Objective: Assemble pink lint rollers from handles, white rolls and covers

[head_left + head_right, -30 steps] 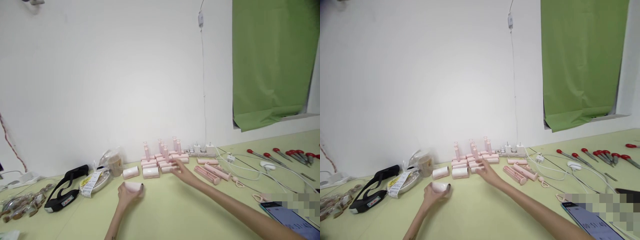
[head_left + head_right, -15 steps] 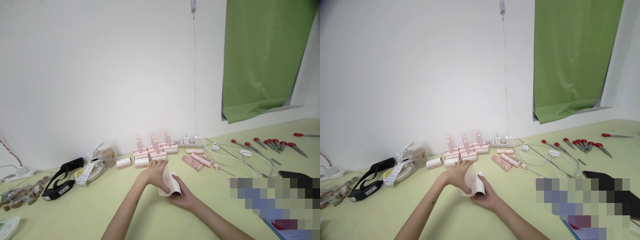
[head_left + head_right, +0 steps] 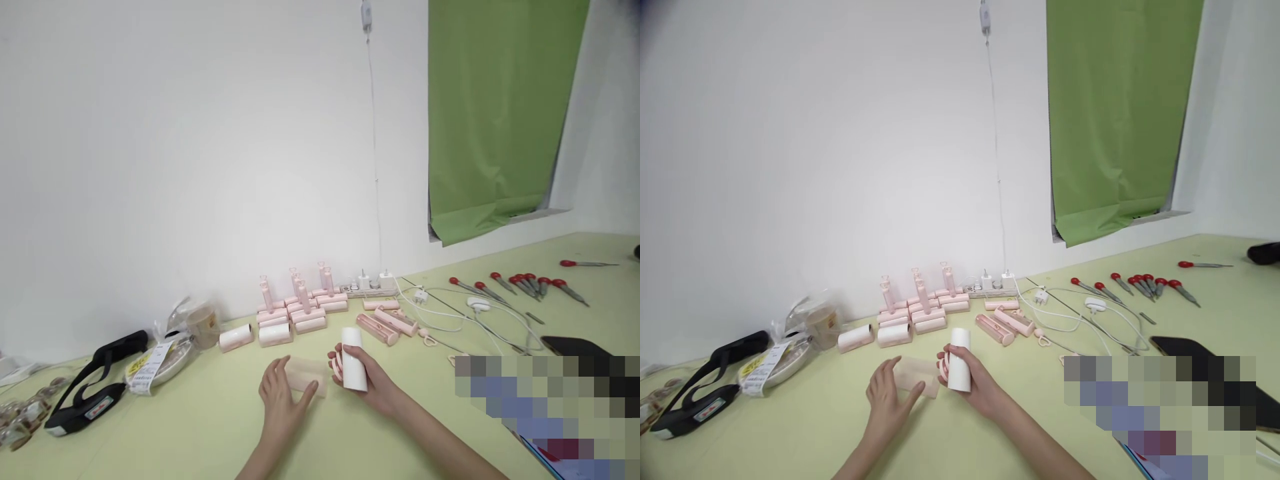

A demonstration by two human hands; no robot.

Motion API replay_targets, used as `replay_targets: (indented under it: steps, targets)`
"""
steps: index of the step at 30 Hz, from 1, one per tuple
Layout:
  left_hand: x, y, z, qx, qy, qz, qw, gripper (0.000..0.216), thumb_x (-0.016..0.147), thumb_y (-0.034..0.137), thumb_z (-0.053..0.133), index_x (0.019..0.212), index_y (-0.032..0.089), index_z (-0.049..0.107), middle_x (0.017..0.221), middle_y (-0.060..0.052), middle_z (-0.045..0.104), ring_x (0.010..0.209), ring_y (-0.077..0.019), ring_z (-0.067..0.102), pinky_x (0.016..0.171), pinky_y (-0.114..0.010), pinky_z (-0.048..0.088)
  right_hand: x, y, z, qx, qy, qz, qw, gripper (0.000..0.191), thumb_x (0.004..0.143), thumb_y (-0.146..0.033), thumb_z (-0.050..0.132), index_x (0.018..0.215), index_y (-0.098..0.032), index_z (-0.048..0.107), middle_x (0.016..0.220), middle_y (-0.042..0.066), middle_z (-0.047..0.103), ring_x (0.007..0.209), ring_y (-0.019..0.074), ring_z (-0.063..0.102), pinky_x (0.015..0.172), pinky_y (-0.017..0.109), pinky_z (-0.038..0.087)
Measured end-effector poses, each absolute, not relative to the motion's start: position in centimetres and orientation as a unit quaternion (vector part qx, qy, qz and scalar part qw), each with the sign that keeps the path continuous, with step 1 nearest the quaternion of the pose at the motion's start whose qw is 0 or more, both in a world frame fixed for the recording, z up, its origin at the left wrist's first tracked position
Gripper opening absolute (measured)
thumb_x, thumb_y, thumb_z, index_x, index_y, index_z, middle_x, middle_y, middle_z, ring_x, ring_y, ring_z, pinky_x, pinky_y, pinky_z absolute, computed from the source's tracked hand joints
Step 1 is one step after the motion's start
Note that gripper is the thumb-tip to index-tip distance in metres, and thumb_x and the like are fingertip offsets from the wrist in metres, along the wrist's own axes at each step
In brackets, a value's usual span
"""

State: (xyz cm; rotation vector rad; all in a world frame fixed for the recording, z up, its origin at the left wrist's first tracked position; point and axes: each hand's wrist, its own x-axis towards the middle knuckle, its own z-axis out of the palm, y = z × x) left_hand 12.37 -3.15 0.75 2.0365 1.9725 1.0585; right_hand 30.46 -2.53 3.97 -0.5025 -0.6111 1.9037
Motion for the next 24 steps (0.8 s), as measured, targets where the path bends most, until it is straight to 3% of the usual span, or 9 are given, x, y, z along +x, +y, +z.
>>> replay_targets:
  steps: [4, 9, 15, 18, 24]
  targets:
    - [14.4, -4.2, 4.0, 0.749, 0.496, 0.381, 0.218, 0.039, 0.074, 0.043, 0.048, 0.109, 0.027, 0.047, 0.111, -0.005, 0.048, 0.109, -0.0214, 0.039, 0.093, -0.036, 0.028, 29.9, -3.3, 4.2, -0.191, -0.227, 0.81, 0.507, 0.015, 0.071, -0.028, 0.057, 0.081, -0.019, 0.053, 0.077, 0.001, 0.06, 0.075, 0.014, 0.059, 0.069, 0.026, 0.045]
    - [16.0, -3.7, 4.8, 0.683, 0.455, 0.449, 0.354, 0.03, 0.073, 0.038, 0.05, 0.099, 0.023, 0.055, 0.105, -0.005, 0.052, 0.094, -0.0186, 0.051, 0.077, -0.029, 0.041, 29.8, -3.3, 4.3, -0.193, -0.211, 0.813, 0.507, 0.014, 0.073, -0.03, 0.055, 0.082, -0.021, 0.052, 0.076, 0.001, 0.06, 0.077, 0.0162, 0.06, 0.074, 0.033, 0.046]
    - [16.2, -3.3, 4.4, 0.609, 0.436, 0.467, 0.47, 0.045, 0.067, 0.037, 0.059, 0.107, 0.018, 0.051, 0.095, -0.005, 0.059, 0.083, -0.0176, 0.056, 0.074, -0.03, 0.045, 29.4, -3.2, 3.9, -0.184, -0.174, 0.814, 0.523, 0.023, 0.071, -0.031, 0.057, 0.09, -0.019, 0.053, 0.091, 0.004, 0.061, 0.089, 0.0189, 0.058, 0.076, 0.034, 0.045]
    - [16.3, -3.4, 4.1, 0.588, 0.451, 0.464, 0.485, 0.047, 0.066, 0.039, 0.06, 0.106, 0.015, 0.053, 0.09, -0.006, 0.061, 0.084, -0.0194, 0.057, 0.073, -0.03, 0.046, 29.2, -3.3, 3.9, -0.179, -0.17, 0.816, 0.523, 0.022, 0.07, -0.029, 0.057, 0.089, -0.019, 0.053, 0.098, 0.004, 0.06, 0.092, 0.0187, 0.056, 0.076, 0.032, 0.045]
    - [16.1, -3.2, 3.4, 0.642, 0.467, 0.465, 0.391, 0.029, 0.064, 0.038, 0.062, 0.087, 0.021, 0.064, 0.113, -0.007, 0.048, 0.099, -0.0222, 0.051, 0.077, -0.03, 0.046, 29.5, -3.7, 4.2, -0.191, -0.188, 0.81, 0.521, 0.024, 0.072, -0.037, 0.05, 0.092, -0.023, 0.052, 0.123, 0.001, 0.047, 0.1, 0.0192, 0.052, 0.075, 0.035, 0.046]
